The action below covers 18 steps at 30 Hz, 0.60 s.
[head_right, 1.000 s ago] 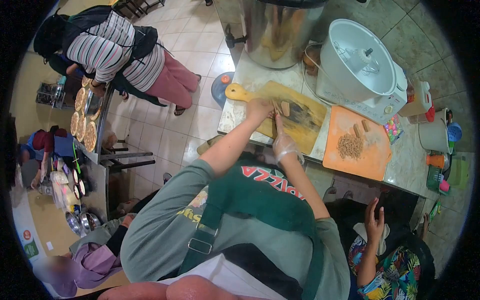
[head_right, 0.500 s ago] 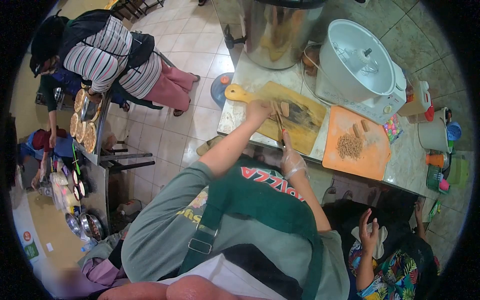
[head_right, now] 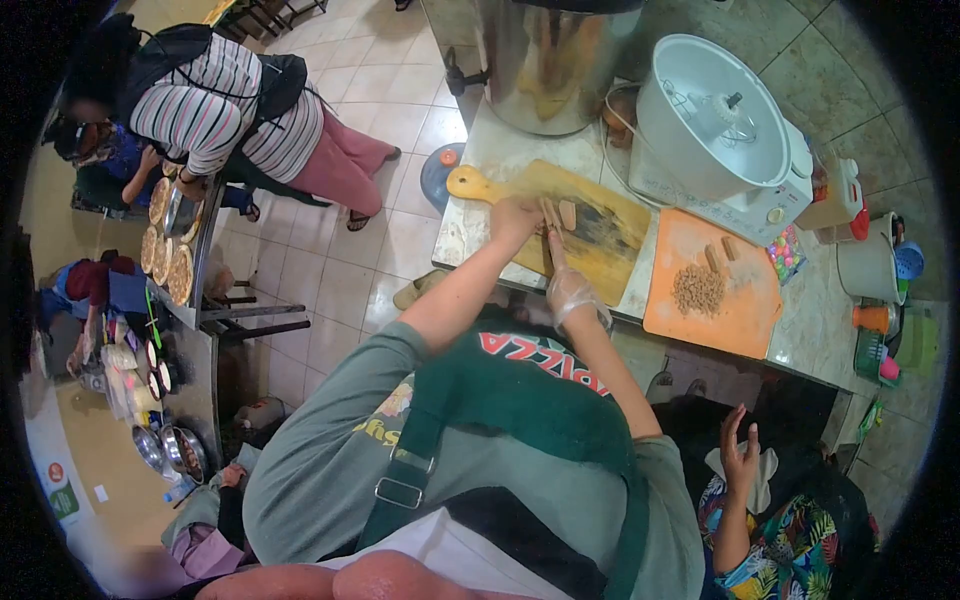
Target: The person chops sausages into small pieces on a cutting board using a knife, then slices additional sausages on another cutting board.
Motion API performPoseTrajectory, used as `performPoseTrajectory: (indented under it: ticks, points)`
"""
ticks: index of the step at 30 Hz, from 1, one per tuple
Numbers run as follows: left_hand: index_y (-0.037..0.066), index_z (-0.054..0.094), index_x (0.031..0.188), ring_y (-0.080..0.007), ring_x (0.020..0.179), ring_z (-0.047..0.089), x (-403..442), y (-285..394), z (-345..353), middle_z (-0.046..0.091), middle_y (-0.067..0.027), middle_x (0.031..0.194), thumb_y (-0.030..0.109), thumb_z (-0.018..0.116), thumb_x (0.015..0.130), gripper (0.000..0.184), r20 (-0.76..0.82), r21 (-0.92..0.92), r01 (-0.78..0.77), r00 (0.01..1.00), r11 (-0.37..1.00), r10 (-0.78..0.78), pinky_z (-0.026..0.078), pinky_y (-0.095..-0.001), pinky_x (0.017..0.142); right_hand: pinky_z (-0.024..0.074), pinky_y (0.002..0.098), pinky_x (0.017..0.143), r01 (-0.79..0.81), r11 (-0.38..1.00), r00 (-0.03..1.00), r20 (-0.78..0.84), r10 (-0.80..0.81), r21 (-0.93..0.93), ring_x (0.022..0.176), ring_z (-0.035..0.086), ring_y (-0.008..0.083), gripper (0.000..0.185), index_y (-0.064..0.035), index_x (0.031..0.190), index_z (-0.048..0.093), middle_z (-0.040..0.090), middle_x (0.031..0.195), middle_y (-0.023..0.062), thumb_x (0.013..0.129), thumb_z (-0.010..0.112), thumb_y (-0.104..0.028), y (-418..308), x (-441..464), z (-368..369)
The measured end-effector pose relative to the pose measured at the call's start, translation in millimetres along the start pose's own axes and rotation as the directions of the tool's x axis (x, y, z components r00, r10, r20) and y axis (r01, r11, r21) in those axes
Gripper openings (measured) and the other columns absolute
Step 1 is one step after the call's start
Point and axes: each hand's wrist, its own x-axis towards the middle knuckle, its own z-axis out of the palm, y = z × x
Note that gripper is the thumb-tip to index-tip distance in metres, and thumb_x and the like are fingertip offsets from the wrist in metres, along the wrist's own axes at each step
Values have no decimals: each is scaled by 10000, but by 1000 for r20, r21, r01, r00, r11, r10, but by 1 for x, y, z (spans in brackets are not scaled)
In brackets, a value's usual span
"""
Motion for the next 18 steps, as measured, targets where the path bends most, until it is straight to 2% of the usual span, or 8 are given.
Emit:
performPoseTrajectory:
  ticks: [1,5,7,8,10,14,18]
  points:
    - [12,631,693,-265,652,605,-1,2,0,616,-144,671,130,645,613,144,4,16,12,1000,1000,-12,473,-328,617,433,465,669,13,1000,1000,0,-13,-1,731,579,391,724,-287,1358,37,570,788,277,772,379,-35,1,-2,-2]
    - [15,631,706,-268,674,604,-2,0,3,617,-146,693,128,645,614,146,-4,15,-15,1000,1000,15,471,-334,629,434,465,674,-3,999,1000,21,3,-32,734,580,391,732,-296,1356,37,571,783,272,767,380,-27,8,-9,-2]
    - [16,630,707,-272,672,602,-6,5,2,615,-147,695,129,641,617,144,-44,67,-39,998,997,42,470,-339,629,420,457,586,48,997,999,-21,-50,-54,631,567,378,735,-257,1362,50,559,685,249,764,386,7,17,-13,4]
    - [16,630,707,-272,672,602,-6,5,2,615,-147,695,129,641,617,144,-45,67,-40,998,997,43,470,-339,629,420,457,586,50,997,998,-22,-51,-54,631,567,378,735,-257,1362,50,559,685,249,764,386,7,17,-16,1]
    - [17,628,705,-274,673,601,-6,5,3,614,-149,694,129,634,623,139,-57,70,-58,996,996,62,470,-338,627,433,456,670,-25,999,995,96,28,-37,748,581,385,747,-298,1356,44,571,807,268,759,388,-8,17,-21,-5]
    - [19,629,714,-275,676,601,-10,7,3,614,-148,695,125,626,630,135,-69,84,-75,994,994,81,469,-334,625,432,450,674,-9,1000,992,124,7,16,767,575,393,751,-294,1355,47,574,829,262,756,393,-2,30,-33,-10]
    - [13,628,721,-274,672,601,-13,9,3,614,-153,703,126,612,649,135,-112,22,-77,991,997,79,468,-329,625,430,434,713,20,983,991,130,-44,183,833,558,398,668,-278,1354,57,538,966,282,811,370,-48,52,-41,-16]
